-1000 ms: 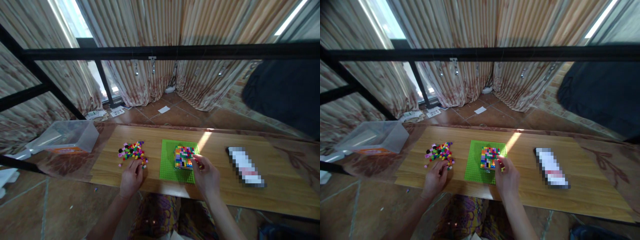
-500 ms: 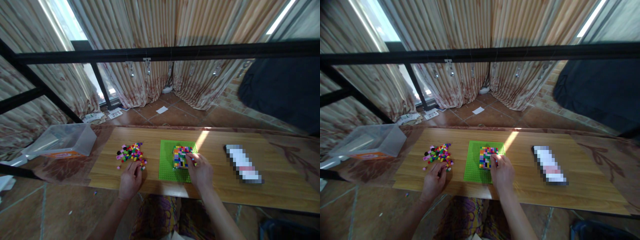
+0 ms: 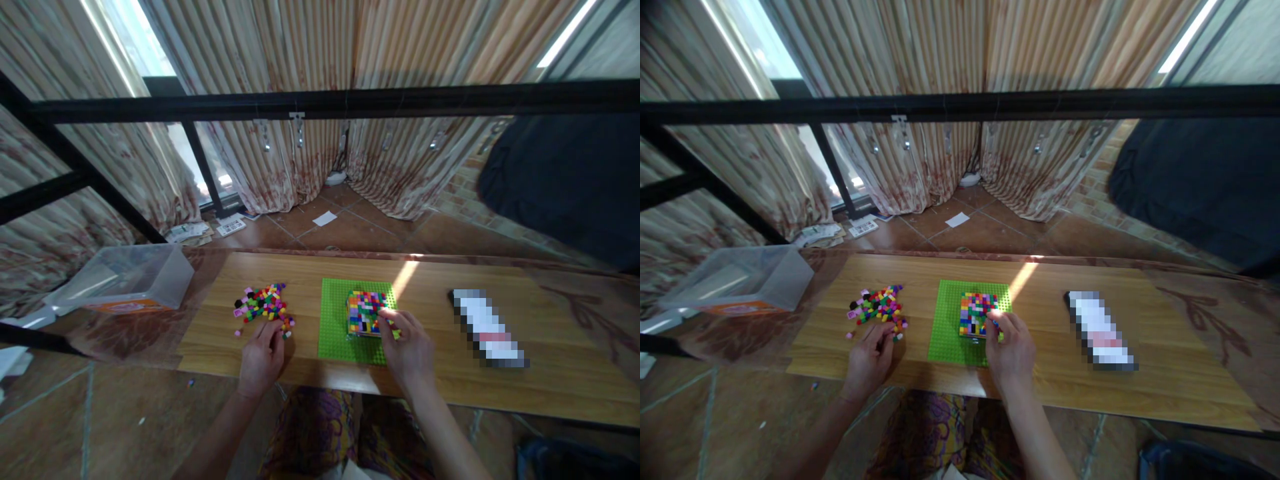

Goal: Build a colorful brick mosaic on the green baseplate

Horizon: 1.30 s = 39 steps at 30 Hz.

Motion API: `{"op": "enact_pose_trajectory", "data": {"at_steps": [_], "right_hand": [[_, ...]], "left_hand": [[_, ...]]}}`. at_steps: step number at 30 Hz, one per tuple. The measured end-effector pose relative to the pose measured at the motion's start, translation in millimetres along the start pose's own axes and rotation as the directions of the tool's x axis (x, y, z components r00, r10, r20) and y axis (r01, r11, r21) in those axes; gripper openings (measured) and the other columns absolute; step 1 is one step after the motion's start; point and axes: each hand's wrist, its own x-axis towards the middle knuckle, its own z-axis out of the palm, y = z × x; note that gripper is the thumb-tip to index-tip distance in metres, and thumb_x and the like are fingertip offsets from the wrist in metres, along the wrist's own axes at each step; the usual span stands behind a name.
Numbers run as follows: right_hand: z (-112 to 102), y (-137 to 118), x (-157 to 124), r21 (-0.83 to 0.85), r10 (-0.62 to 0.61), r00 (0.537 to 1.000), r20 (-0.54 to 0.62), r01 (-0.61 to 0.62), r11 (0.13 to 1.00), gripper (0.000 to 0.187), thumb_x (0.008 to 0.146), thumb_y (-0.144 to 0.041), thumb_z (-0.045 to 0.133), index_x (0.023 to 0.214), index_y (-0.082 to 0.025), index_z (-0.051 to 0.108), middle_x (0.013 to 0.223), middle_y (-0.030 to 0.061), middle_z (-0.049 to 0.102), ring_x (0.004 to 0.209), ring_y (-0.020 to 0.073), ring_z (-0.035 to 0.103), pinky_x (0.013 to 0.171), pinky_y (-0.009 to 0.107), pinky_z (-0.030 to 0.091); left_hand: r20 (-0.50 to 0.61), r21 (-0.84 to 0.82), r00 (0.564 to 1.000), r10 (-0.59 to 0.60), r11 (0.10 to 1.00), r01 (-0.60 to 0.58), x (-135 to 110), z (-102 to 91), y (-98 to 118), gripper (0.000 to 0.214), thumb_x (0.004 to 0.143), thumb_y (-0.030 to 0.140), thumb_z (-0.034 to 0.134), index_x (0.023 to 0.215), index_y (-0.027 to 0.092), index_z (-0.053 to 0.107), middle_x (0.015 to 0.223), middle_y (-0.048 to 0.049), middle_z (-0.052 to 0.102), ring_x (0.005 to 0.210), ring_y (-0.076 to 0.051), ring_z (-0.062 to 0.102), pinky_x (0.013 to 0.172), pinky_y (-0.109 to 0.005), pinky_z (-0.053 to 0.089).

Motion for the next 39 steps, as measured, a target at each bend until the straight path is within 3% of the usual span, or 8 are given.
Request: {"op": "enact_pose_trajectory", "data": {"at_steps": [7,19,34,39], "right_hand": [[4,-1,-2,-0.045,-0.035,0.999,-0.012,0.034,0.998,0.022,0.085,-0.038,0.053,0.086,-0.021,0.066,0.090,0.0057,0.063,0.086,0.0196,0.056,0.079,0.034,0.045],[-1,-1,7,-0.202,-0.003,1.000,0.025,0.008,0.979,0.025,0.088,-0.033,0.048,0.083,-0.018,0.068,0.086,0.0070,0.063,0.082,0.0202,0.053,0.075,0.032,0.040],[-4,-4,15,-0.138,0.088,0.993,0.074,-0.077,0.987,0.040,0.090,-0.047,0.044,0.080,-0.019,0.071,0.084,0.0068,0.065,0.078,0.0188,0.055,0.067,0.029,0.037],[-2,-7,17,-0.068,0.208,0.977,0.048,-0.205,0.976,0.044,0.086,-0.054,0.045,0.071,-0.020,0.069,0.077,0.0057,0.064,0.066,0.0170,0.053,0.063,0.029,0.034]], "left_hand": [[-0.013,0.009,1.000,0.018,1.000,-0.018,0,-0.1,0,0.018,0.087,0.020,0.046,0.099,0.022,0.059,0.091,-0.0045,0.066,0.084,-0.018,0.064,0.074,-0.029,0.052],[0.011,0.002,1.000,0.007,1.000,-0.007,0,-0.3,1,0.017,0.089,0.021,0.045,0.099,0.022,0.058,0.092,-0.0044,0.066,0.084,-0.018,0.063,0.073,-0.027,0.051],[0.006,0.016,1.000,0.015,1.000,-0.015,0,0.2,1,0.018,0.089,0.019,0.044,0.098,0.020,0.059,0.090,-0.0039,0.066,0.083,-0.017,0.063,0.075,-0.027,0.049],[0.015,0.012,1.000,0.015,1.000,-0.016,0,-0.5,1,0.017,0.089,0.018,0.044,0.099,0.020,0.058,0.090,-0.0040,0.065,0.084,-0.017,0.062,0.073,-0.027,0.049]]}}
